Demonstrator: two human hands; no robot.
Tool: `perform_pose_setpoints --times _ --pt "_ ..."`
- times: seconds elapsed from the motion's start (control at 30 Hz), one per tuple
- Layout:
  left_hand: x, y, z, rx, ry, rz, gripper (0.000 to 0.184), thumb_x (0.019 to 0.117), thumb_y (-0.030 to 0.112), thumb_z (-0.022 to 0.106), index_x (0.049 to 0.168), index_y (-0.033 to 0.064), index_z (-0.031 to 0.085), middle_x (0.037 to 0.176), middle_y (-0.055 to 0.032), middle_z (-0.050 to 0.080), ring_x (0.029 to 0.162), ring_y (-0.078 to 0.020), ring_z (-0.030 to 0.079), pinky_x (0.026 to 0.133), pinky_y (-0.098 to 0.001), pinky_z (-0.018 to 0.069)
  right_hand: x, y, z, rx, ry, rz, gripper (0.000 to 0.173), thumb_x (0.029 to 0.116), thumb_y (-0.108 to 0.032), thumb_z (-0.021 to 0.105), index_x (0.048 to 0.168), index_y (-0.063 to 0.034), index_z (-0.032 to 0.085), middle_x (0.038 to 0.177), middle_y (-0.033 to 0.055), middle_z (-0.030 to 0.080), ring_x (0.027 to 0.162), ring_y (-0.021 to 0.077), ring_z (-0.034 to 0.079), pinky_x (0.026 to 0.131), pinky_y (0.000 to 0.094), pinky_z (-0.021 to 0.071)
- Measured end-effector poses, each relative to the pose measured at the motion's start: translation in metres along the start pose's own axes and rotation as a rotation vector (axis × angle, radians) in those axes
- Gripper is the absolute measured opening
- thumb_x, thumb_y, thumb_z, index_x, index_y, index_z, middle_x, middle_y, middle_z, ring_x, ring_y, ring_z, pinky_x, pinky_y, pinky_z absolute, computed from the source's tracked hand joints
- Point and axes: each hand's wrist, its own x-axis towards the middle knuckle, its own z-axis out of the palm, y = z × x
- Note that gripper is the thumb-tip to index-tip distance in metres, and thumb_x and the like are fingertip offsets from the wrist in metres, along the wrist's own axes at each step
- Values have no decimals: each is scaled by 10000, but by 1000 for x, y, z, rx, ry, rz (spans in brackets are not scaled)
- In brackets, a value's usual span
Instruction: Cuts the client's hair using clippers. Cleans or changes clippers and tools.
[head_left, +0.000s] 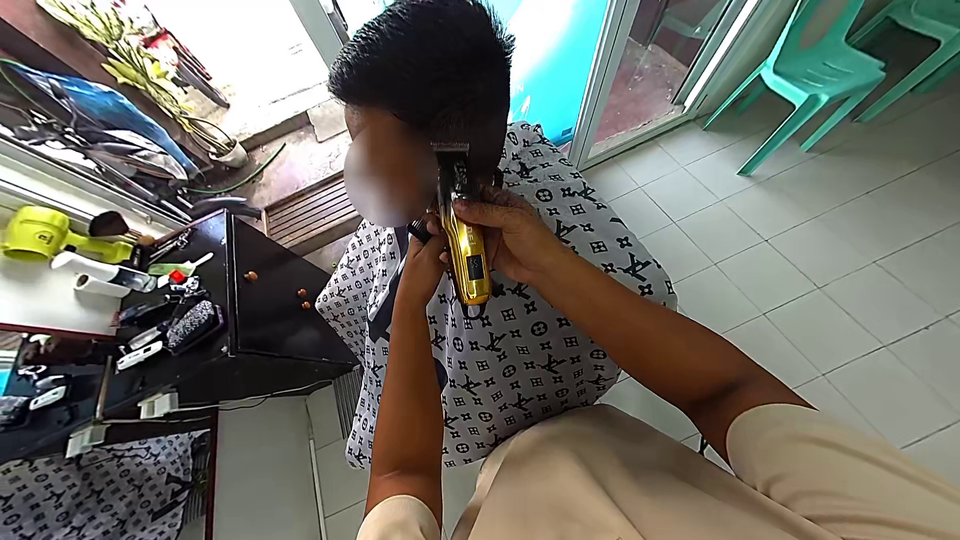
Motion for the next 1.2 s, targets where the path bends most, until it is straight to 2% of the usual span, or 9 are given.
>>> perform_pose_setpoints --times 0.23,0.37,0.47,0.63,0.83,0.93,1.0,1.13,1.2 --pt "-1 -1 0 -22 -43 45 134 1059 260 489 1031 321 604 801 194 671 692 70 622 629 -132 532 0 -2 -6 81 -34 -28 195 1029 -108 519 1218 -59 522 1029 139 693 901 243 723 796 418 624" --pt "-2 0 2 5 2 24 232 1068 151 378 1010 285 558 782 193 655 662 80 598 608 -120 511 1 3 -12 126 -77 30 255 1019 -145 524 1261 -66 513 1058 151 685 908 259 717 784 422 622" --pt "-1 2 4 -25 -28 36 69 1030 372 586 1001 322 623 769 195 663 666 77 607 611 -122 518 3 1 -15 151 -88 -12 203 1012 -158 542 1200 -81 541 1038 128 698 920 247 720 812 438 619" --pt "1 3 5 -4 -10 13 200 1076 172 419 1005 265 582 708 157 634 584 55 566 556 -123 491 3 3 -21 203 -109 35 228 1009 -195 550 1210 -88 555 1048 142 702 908 252 723 795 430 623" --pt "0 10 2 140 -40 15 307 1089 117 372 1323 149 568 742 91 595 621 -2 558 572 -161 484 0 -10 -45 196 -115 -60 274 1012 -298 558 1208 -107 573 1055 107 707 914 217 717 757 390 624" --pt "-5 29 12 357 -36 96 295 1086 107 385 1328 86 552 709 100 552 598 5 526 573 -158 461 -5 -37 -75 -88 -20 -94 245 1087 -282 423 1262 -133 507 987 70 710 832 205 733 651 355 638" --pt "-4 40 23 533 -41 162 313 1091 161 423 1367 73 543 740 85 552 617 -5 530 598 -180 479 -3 -51 -94 -312 -7 -65 291 1051 -197 505 1321 -89 495 1001 87 684 815 227 731 628 377 645" --pt "9 53 48 905 -40 144 439 1099 291 434 1510 144 486 1099 -16 687 721 -37 594 657 -233 515 4 -63 -103 -449 -55 29 380 1008 -150 603 1354 -58 477 1007 116 680 783 233 731 591 370 641" --pt "11 52 55 1045 -13 119 456 1098 344 439 1527 195 484 1099 -48 705 741 -83 629 678 -293 534 9 -66 -104 -470 -95 45 405 994 -136 622 1358 -47 468 1026 118 673 784 227 728 598 361 639"
